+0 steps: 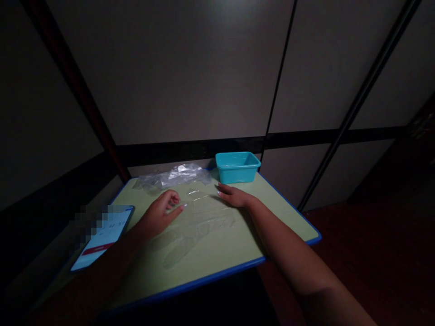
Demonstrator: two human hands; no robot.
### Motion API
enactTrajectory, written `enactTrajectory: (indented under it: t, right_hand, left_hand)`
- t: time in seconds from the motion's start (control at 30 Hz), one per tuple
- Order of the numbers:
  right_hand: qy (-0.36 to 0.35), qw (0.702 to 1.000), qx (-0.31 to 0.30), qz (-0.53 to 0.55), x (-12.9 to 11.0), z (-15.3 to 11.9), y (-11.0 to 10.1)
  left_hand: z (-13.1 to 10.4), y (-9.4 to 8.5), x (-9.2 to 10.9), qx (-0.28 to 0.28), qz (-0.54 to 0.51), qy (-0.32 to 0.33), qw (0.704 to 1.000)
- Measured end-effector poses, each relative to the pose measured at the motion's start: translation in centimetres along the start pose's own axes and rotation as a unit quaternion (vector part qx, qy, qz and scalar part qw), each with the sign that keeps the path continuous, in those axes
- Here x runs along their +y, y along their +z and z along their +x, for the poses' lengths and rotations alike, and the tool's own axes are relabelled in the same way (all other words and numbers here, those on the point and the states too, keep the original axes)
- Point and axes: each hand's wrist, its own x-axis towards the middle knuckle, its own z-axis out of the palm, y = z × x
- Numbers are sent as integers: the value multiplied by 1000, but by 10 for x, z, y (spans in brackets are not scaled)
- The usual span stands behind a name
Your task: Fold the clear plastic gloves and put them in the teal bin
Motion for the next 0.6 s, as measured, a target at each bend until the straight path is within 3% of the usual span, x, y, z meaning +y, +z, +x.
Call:
enactTrajectory:
  t: [0.13, 0.23, 0.33, 0.47, 0.6]
  right_hand:
    - [-2, 1000, -7, -20, 1, 0, 0]
    - [0, 1000, -14, -24, 1, 0, 0]
    - [4, 999, -29, -34, -1, 0, -1]
    - [6, 998, -40, -54, -4, -1, -2]
    - [7, 997, -46, -56, -6, -3, -4]
  left_hand:
    - [-6, 0, -2, -127, 122, 86, 981]
    - [-10, 2, -8, -243, 165, 75, 953]
    - [-11, 3, -12, -321, 177, 33, 930]
    - [-10, 3, -12, -348, 180, 0, 920]
    - [-10, 2, -10, -333, 180, 3, 926]
